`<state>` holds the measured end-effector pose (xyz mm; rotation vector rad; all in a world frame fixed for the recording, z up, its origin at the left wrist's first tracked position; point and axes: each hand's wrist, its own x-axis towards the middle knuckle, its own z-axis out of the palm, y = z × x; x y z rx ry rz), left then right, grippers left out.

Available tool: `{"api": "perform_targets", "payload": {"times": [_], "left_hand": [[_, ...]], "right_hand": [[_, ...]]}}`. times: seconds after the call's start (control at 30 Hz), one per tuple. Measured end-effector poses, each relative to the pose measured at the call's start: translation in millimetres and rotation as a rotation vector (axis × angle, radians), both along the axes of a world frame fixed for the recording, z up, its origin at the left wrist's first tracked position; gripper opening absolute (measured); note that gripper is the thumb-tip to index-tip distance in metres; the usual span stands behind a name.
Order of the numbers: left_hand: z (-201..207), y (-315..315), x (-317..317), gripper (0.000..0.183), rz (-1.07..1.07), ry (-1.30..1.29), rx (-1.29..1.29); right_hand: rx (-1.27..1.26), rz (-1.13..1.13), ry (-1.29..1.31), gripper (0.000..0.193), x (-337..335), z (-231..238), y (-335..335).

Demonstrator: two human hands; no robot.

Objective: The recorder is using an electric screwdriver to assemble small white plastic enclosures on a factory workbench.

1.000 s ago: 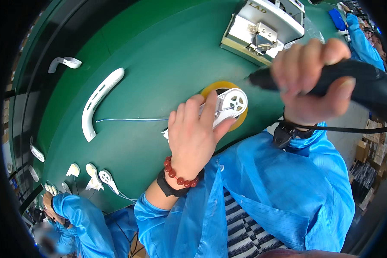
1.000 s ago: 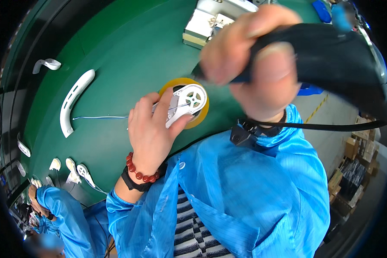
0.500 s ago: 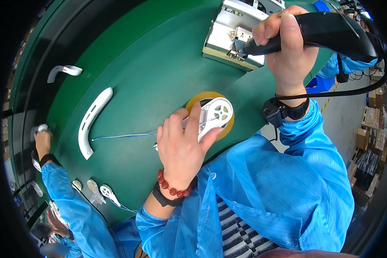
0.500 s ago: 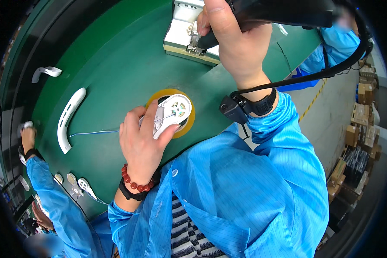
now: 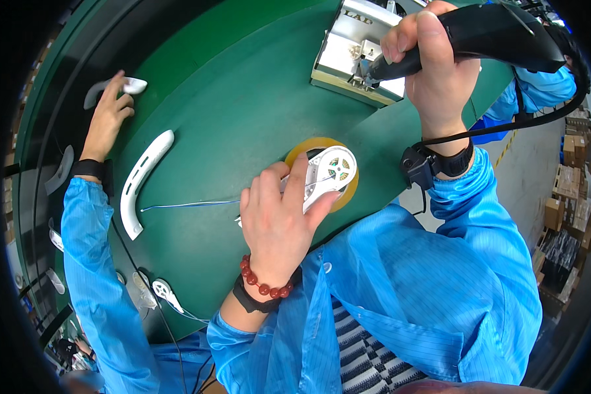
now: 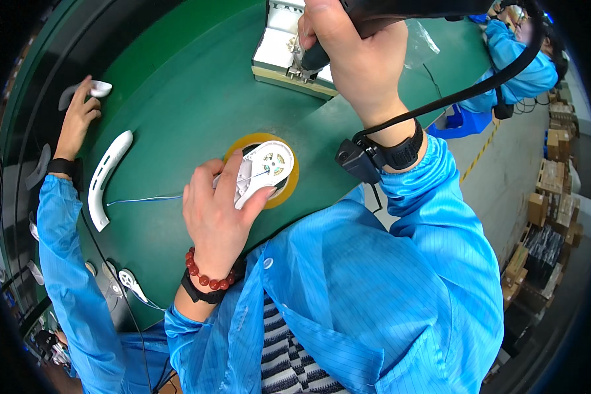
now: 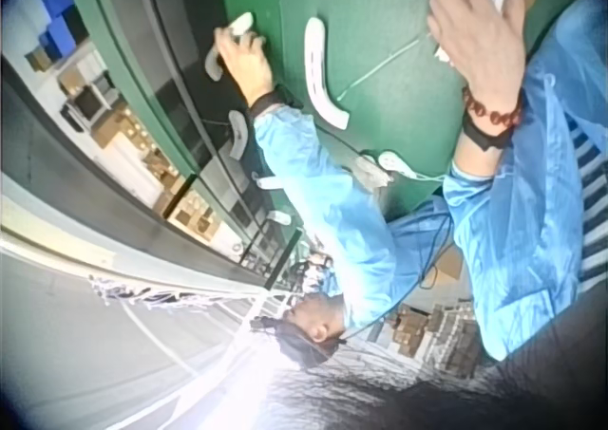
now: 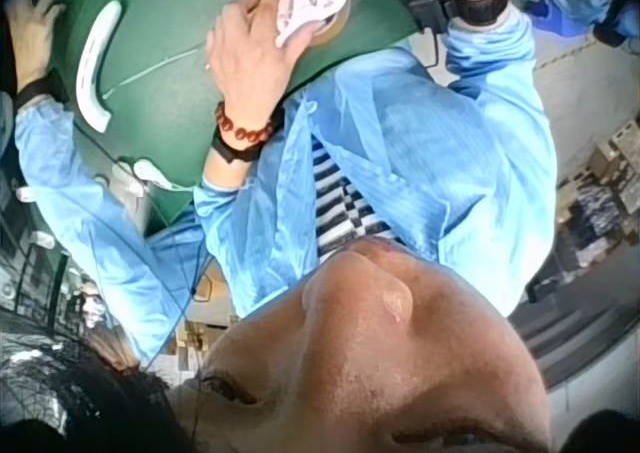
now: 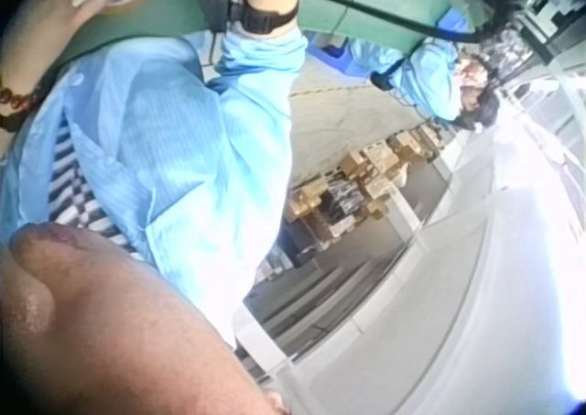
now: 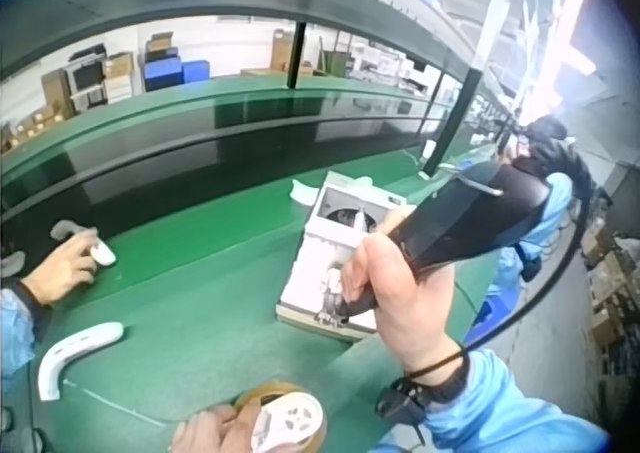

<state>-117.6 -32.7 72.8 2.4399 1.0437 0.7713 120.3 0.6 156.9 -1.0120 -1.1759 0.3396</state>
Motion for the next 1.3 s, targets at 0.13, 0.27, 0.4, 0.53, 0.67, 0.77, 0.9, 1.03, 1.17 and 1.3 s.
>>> {"api": "perform_targets", "payload": {"times": [0.13, 0.27, 0.4, 0.53, 0.67, 0.77, 0.9, 1.03, 1.17, 1.3], "left_hand": [[1.7, -1.1, 0.0, 0.060, -0.002, -0.009, 0.016], [3.9, -2.5, -1.5, 0.060, -0.019, -0.019, 0.011], [2.9, -2.0, -1.7, 0.060, -0.022, -0.014, 0.010], [2.8, 0.6, -0.2, 0.059, 0.003, -0.001, -0.005], [-0.3, -0.7, 0.8, 0.059, -0.010, -0.024, -0.020], [-2.0, -0.6, -0.6, 0.059, -0.006, -0.027, -0.008], [-1.5, 0.1, 0.2, 0.059, 0.005, -0.022, 0.005], [-2.1, -0.2, 1.0, 0.059, 0.003, -0.024, 0.000], [-1.2, 0.8, 1.6, 0.059, 0.002, -0.023, 0.010], [-1.2, 1.0, 1.6, 0.059, 0.000, -0.018, 0.014]], "right_hand": [[0.074, 0.052, 0.089, 0.009, -0.5, -3.3, -3.2], [0.098, 0.267, -0.099, 0.009, 15.5, -4.5, -5.5], [0.064, 0.044, -0.031, 0.011, -6.8, 1.7, -5.2], [-0.276, 0.053, -0.242, 0.015, 4.0, -14.9, 0.9], [0.055, 0.231, 0.012, 0.012, 1.4, -6.0, -16.7], [0.108, 0.315, 0.000, 0.016, 7.8, 3.4, -19.2], [0.106, 0.254, 0.013, 0.016, 14.6, -0.1, -14.8], [0.106, 0.250, 0.068, 0.013, 14.4, -7.0, -10.1], [0.103, 0.269, 0.002, 0.013, 21.8, -11.7, -5.9], [0.094, 0.252, -0.030, 0.013, 21.8, -12.7, -2.4]]}}
